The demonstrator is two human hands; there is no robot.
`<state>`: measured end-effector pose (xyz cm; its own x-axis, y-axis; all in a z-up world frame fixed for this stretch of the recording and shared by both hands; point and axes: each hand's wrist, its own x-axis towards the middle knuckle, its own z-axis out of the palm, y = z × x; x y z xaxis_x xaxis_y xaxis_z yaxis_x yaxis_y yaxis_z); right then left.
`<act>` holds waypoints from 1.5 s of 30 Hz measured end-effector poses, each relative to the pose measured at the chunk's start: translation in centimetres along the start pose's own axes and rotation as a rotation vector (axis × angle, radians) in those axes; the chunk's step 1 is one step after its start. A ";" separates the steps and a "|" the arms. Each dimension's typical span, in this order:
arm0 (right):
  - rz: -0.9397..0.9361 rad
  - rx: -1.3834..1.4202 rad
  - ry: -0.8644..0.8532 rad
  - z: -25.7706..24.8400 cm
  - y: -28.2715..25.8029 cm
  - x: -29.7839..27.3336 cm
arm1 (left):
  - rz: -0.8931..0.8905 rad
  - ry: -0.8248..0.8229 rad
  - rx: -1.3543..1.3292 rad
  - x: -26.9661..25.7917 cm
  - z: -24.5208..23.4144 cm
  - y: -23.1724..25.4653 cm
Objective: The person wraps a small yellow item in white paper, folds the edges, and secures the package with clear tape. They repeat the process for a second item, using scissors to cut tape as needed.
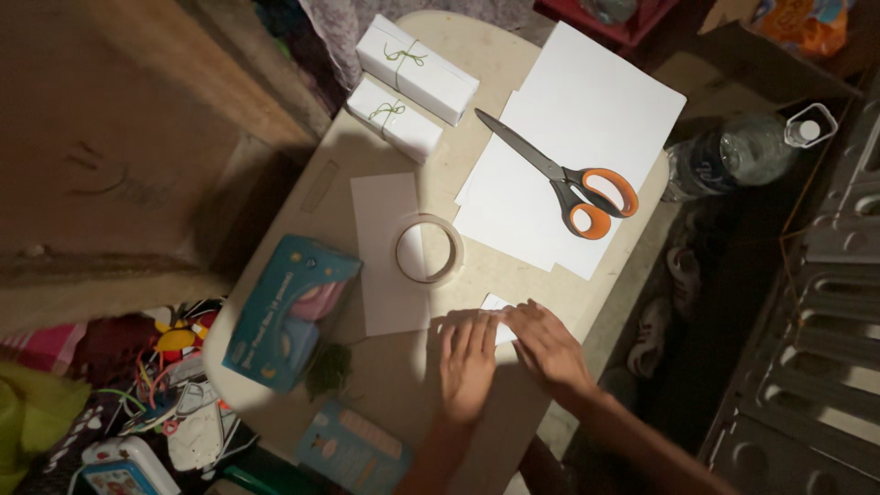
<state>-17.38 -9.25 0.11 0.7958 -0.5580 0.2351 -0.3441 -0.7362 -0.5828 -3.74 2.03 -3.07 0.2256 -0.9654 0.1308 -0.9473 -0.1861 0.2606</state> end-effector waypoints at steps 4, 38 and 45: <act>0.038 0.071 -0.057 -0.5 0.1 0.7 | -0.055 0.006 -0.074 1.0 -1.2 0.0; -0.083 0.226 -0.825 -5.5 1.8 9.2 | -0.252 0.238 -0.291 -0.3 -1.8 1.6; 0.467 0.638 -0.888 -4.7 2.8 9.6 | -0.373 0.368 -0.613 -1.0 -0.3 1.6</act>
<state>-13.01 -18.47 4.44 0.8124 -0.0759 -0.5781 -0.5826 -0.0678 -0.8099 -5.45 2.76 -2.51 0.6639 -0.7176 0.2106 -0.5260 -0.2478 0.8136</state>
